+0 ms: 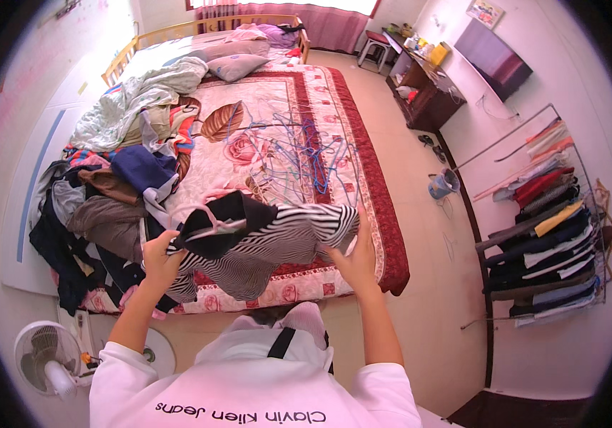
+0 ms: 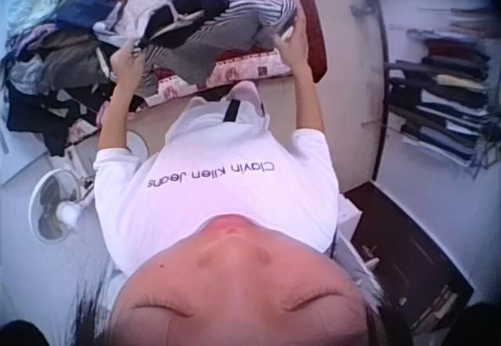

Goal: The person picks up clothing items from a bed, fits them onto plastic hangers, and places them into a closet.

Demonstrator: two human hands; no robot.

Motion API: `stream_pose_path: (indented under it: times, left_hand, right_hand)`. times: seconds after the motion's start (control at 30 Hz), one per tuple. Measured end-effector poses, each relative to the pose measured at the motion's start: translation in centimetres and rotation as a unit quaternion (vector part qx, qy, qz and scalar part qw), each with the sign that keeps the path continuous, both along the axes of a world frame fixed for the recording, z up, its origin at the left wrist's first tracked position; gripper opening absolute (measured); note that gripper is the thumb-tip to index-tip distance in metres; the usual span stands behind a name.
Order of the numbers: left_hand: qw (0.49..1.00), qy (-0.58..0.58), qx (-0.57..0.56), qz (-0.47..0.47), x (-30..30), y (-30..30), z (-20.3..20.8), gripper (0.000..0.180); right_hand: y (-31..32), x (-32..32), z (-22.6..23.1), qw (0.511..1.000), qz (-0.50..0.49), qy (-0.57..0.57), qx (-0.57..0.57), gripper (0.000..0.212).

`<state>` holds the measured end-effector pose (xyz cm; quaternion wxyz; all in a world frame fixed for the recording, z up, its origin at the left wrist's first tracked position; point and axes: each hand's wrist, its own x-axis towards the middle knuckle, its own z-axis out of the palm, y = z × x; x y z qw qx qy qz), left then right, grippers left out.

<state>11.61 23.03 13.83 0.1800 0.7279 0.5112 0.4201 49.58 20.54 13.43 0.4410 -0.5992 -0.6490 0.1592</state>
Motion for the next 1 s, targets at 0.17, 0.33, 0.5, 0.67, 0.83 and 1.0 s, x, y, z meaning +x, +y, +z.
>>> stream_pose_path:
  times: [0.17, 0.33, 0.5, 0.67, 0.83, 1.0]
  left_hand:
    - [0.999, 0.023, -0.026, -0.016, -0.7, 0.7, 0.3, 0.029]
    - [0.999, 0.029, -0.016, -0.015, -4.2, 1.9, -1.0, 0.028]
    - [0.989, 0.105, 0.082, -0.059, -1.4, -0.1, 1.0, 0.026]
    - [0.992, 0.077, 0.037, -0.096, 2.3, -2.2, 3.1, 0.026]
    - [0.991, 0.007, 0.02, -0.129, 5.1, -3.8, 3.0, 0.024]
    - [0.975, 0.016, 0.043, -0.215, 10.3, -8.3, 2.7, 0.023]
  right_hand:
    - [-1.0, 4.4, -0.3, 0.999, 0.03, -0.02, -0.033, 0.04]
    - [-5.5, 11.7, 6.4, 0.977, -0.125, 0.154, -0.074, 0.024]
    - [-6.8, 5.0, 0.5, 0.991, 0.055, -0.052, -0.107, 0.059]
    - [-11.0, 3.6, -5.5, 0.984, -0.051, 0.143, -0.088, 0.036]
    - [-18.6, 8.3, -0.4, 0.992, -0.091, -0.062, 0.056, 0.019]
    - [-30.1, 13.6, 2.9, 0.983, -0.162, 0.088, -0.022, 0.026]
